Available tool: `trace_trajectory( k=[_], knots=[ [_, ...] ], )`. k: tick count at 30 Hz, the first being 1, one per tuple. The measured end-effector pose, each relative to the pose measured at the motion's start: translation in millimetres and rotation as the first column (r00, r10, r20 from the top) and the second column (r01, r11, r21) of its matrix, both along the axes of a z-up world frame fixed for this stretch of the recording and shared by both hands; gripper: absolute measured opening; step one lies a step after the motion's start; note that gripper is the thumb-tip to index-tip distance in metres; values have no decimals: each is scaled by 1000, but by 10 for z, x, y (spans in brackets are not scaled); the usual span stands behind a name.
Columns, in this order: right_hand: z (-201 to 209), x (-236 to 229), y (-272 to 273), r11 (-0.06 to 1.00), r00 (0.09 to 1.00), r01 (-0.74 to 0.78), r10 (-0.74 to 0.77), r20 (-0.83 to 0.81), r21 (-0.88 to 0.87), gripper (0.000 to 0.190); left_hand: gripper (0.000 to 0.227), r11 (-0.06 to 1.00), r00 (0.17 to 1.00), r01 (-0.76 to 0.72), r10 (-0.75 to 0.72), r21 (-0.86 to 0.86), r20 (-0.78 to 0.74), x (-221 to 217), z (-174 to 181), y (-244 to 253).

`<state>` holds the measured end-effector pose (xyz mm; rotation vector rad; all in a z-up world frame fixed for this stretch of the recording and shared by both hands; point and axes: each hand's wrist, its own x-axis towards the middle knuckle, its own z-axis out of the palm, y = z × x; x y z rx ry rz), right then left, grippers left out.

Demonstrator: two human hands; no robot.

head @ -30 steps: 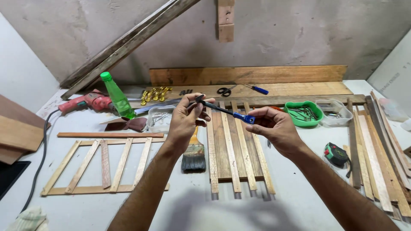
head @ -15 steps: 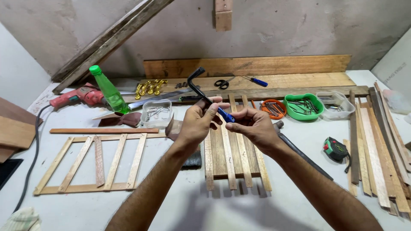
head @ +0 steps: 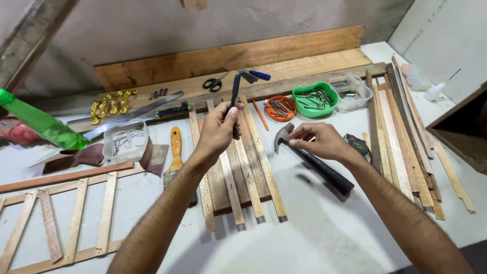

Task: The person measures wooden slats with a tape measure, marks them with a pencil, and hammers nails to assemble small wooden lattice frames on a workbench. They handle nails from containers, position slats, and pick up sandpaper near the end.

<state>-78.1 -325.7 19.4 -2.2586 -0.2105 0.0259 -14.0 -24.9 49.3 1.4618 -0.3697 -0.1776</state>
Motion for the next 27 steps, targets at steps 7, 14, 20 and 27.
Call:
trace_trajectory(
  k=[7,14,20,27],
  knots=[
    [-279,-169,-343,935,960,144,-212,-185,-323,45,25,926,986,-109,56,361,155,81,-148,-296],
    [-655,-181,-249,885,997,57,-74,-19,-463,45,23,783,992,-56,-27,620,124,153,-297,-274],
    [-523,-146,-135,924,967,110,-184,-174,-366,32,26,664,978,-82,-90,743,188,150,-242,185],
    [159,-153,172,995,991,92,-88,-97,41,32,28,693,961,-182,-26,697,276,103,-272,464]
  ],
)
